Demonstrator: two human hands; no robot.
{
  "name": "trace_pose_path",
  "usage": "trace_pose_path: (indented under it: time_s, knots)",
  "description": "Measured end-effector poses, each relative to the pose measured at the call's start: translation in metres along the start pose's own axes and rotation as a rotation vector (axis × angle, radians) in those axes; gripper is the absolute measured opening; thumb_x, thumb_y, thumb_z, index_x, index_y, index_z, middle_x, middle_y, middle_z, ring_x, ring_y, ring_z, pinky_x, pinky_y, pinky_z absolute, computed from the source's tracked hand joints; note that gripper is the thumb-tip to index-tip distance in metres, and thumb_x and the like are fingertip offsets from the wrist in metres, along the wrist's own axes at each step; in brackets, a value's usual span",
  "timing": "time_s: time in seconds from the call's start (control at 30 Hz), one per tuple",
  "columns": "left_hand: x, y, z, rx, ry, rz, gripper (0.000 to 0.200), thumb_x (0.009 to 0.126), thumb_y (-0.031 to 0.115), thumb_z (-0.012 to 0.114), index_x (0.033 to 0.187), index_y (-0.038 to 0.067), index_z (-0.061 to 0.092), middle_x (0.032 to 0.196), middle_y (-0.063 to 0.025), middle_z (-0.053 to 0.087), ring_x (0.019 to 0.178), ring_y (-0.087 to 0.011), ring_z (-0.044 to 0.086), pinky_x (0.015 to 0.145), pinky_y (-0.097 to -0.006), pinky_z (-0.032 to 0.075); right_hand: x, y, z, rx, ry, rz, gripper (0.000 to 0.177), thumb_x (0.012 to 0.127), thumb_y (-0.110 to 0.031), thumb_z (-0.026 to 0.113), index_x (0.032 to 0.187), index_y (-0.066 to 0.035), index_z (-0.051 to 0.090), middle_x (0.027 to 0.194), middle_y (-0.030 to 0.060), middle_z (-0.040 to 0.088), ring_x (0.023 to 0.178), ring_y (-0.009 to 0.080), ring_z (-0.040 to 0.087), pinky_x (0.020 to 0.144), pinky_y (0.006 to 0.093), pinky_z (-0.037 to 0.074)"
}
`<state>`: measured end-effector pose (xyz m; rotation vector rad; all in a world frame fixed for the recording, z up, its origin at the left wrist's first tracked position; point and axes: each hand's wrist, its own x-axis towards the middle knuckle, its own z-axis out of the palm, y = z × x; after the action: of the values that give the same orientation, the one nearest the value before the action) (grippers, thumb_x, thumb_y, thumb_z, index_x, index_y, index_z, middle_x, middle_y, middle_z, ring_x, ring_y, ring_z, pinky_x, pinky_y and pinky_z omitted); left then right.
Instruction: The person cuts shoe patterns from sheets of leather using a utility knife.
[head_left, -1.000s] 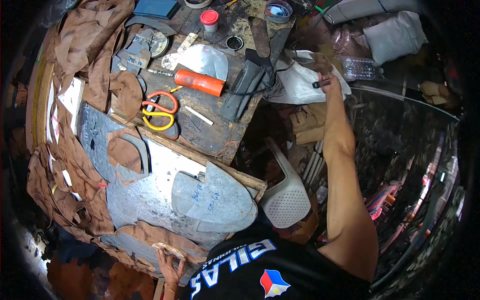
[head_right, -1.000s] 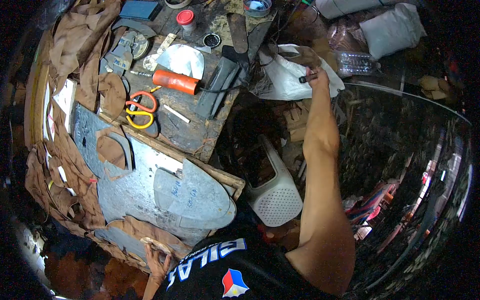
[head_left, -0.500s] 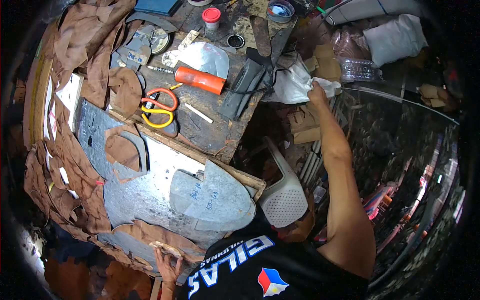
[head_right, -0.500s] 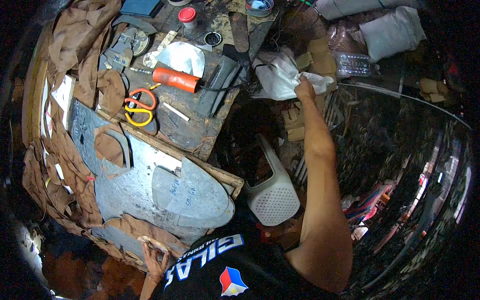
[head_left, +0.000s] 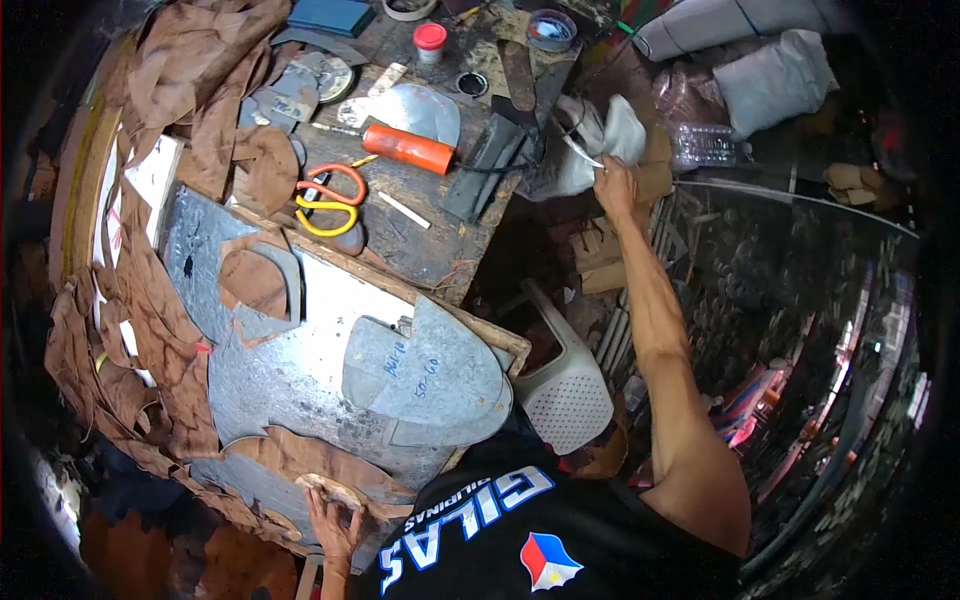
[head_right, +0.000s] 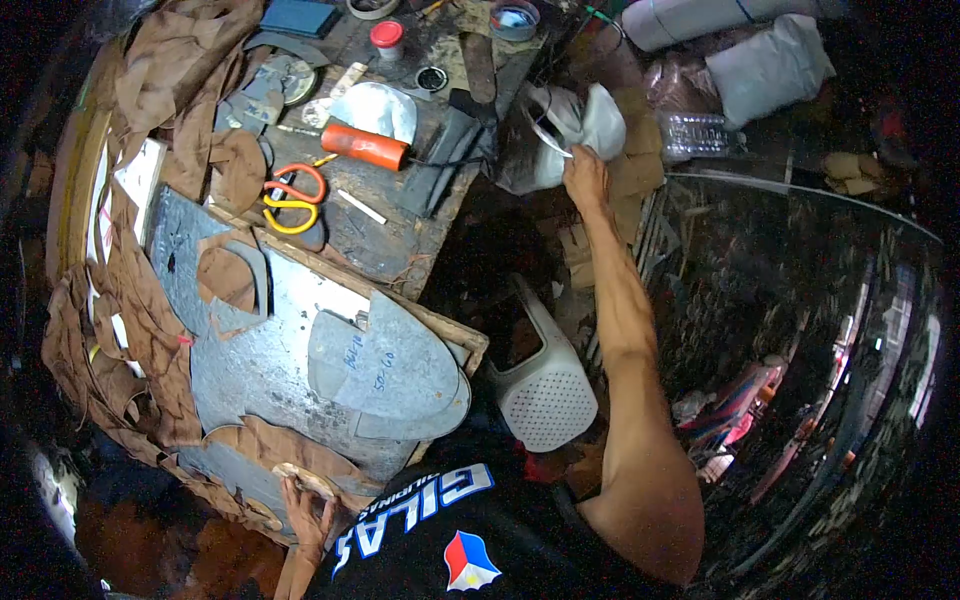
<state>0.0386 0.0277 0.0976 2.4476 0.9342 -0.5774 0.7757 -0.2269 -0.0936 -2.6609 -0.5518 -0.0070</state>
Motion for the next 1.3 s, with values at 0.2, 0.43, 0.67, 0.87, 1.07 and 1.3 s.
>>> trace_pose_path:
  time_s: [0.2, 0.43, 0.67, 0.87, 1.07, 1.3]
  knots:
    - [-0.001, 0.003, 0.003, -0.026, 0.062, 0.002, 0.036, 0.076, 0.027, 0.078, 0.088, -0.003, 0.061, 0.144, -0.0327, 0.037, 0.137, -0.0543, 0.027, 0.11, -0.0554, 0.03, -0.035, -0.006, 0.01, -0.097, -0.203, -0.016, 0.026, 0.089, -0.011, 0.055, 0.112, -0.003, 0.065, 0.11, 0.0227, 0.064, 0.102, 0.0435, 0.061, 0.088, 0.0503, 0.048]
    - [-0.001, -0.007, 0.016, -0.03, 0.225, 0.091, 0.034, 0.079, 0.02, 0.073, 0.099, -0.005, 0.062, 0.139, -0.0307, 0.044, 0.131, -0.0556, 0.036, 0.109, -0.0552, 0.034, -0.072, -0.01, -0.027, -0.058, -0.138, 0.102, 0.034, 0.091, -0.012, 0.053, 0.122, -0.001, 0.061, 0.118, 0.0215, 0.064, 0.107, 0.0417, 0.061, 0.094, 0.0458, 0.048]
    - [-0.006, -0.021, 0.02, -0.045, 0.334, 0.13, 0.027, 0.081, 0.018, 0.069, 0.103, 0.002, 0.064, 0.13, -0.0163, 0.055, 0.121, -0.0442, 0.048, 0.098, -0.0494, 0.045, -0.049, 0.135, -0.092, 1.112, 0.007, 0.529, 0.034, 0.097, -0.029, 0.048, 0.093, 0.004, 0.055, 0.081, 0.0157, 0.06, 0.074, 0.0287, 0.061, 0.074, 0.0418, 0.049]
    - [-0.011, -0.032, 0.036, -0.077, 0.452, 0.183, 0.027, 0.082, 0.02, 0.072, 0.101, 0.003, 0.063, 0.131, -0.0126, 0.054, 0.122, -0.0417, 0.05, 0.09, -0.0483, 0.049, -0.162, -0.127, -0.153, 1.448, -0.178, 0.401, 0.02, 0.094, -0.018, 0.058, 0.089, 0.001, 0.057, 0.078, 0.0092, 0.058, 0.067, 0.0171, 0.054, 0.065, 0.034, 0.047]
    - [-0.01, -0.033, 0.043, -0.108, 0.486, 0.138, 0.045, 0.083, 0.022, 0.07, 0.122, 0.004, 0.057, 0.135, -0.0123, 0.052, 0.126, -0.0373, 0.048, 0.095, -0.0483, 0.046, -0.355, -0.426, -0.123, 0.852, -1.204, 0.06, 0.045, 0.09, -0.016, 0.065, 0.131, -0.006, 0.05, 0.086, -0.0005, 0.054, 0.066, 0.0087, 0.051, 0.052, 0.0231, 0.044]
    - [-0.005, -0.028, 0.049, -0.138, 0.49, -0.024, 0.059, 0.074, 0.02, 0.077, 0.125, 0.0, 0.057, 0.135, -0.0142, 0.05, 0.133, -0.0349, 0.041, 0.107, -0.0475, 0.035, -0.412, -0.522, -0.02, 0.122, -1.013, -1.299, 0.039, 0.092, -0.017, 0.061, 0.13, -0.01, 0.059, 0.114, 0.0179, 0.066, 0.104, 0.0367, 0.065, 0.085, 0.0452, 0.052]
